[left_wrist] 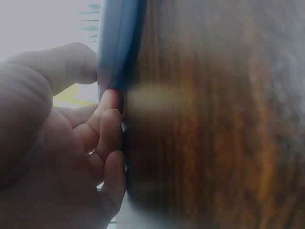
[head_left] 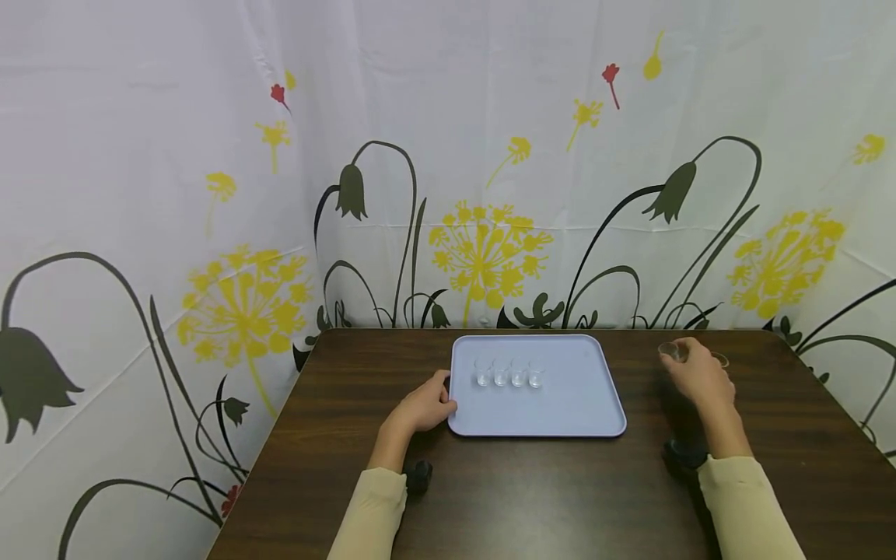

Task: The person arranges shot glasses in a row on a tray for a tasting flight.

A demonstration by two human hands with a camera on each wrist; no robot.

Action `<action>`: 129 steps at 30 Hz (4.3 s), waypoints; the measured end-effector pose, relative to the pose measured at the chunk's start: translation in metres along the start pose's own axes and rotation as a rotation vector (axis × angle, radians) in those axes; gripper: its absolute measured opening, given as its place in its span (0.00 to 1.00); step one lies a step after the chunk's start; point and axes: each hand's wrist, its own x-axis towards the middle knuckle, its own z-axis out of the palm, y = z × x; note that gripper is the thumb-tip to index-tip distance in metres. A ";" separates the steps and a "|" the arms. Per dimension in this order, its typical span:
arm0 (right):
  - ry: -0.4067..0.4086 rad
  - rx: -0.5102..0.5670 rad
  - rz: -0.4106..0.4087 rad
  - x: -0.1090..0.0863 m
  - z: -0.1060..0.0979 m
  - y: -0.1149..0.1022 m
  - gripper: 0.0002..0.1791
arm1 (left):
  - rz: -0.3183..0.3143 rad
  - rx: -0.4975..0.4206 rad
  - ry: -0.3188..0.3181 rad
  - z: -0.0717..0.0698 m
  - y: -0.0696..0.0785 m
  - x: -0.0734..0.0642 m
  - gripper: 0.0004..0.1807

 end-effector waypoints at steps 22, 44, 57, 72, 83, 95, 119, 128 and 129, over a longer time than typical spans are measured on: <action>0.008 -0.001 -0.074 -0.005 0.004 -0.011 0.37 | 0.005 -0.005 0.009 0.001 0.003 -0.004 0.39; 0.064 -0.024 -0.188 -0.016 0.014 -0.043 0.35 | 0.003 -0.023 0.007 -0.001 0.007 -0.005 0.39; 0.067 -0.005 -0.201 -0.021 0.025 -0.058 0.35 | 0.008 0.008 0.023 0.002 0.000 0.001 0.39; 0.060 -0.012 -0.224 -0.023 0.041 -0.071 0.31 | 0.009 0.012 0.013 0.001 0.002 0.002 0.40; 0.027 -0.006 -0.265 -0.027 0.050 -0.078 0.31 | 0.007 0.010 0.008 0.001 0.001 0.002 0.39; -0.026 -0.003 -0.332 -0.030 0.062 -0.089 0.28 | -0.002 0.017 0.006 0.001 0.000 0.002 0.40; -0.044 -0.036 -0.436 -0.045 0.084 -0.107 0.24 | -0.006 0.004 0.009 0.004 -0.007 0.006 0.39; -0.052 -0.019 -0.437 -0.047 0.089 -0.111 0.25 | -0.005 -0.002 0.008 0.005 -0.008 0.008 0.39; -0.054 -0.018 -0.440 -0.047 0.089 -0.111 0.25 | -0.006 -0.006 0.009 0.005 -0.009 0.008 0.39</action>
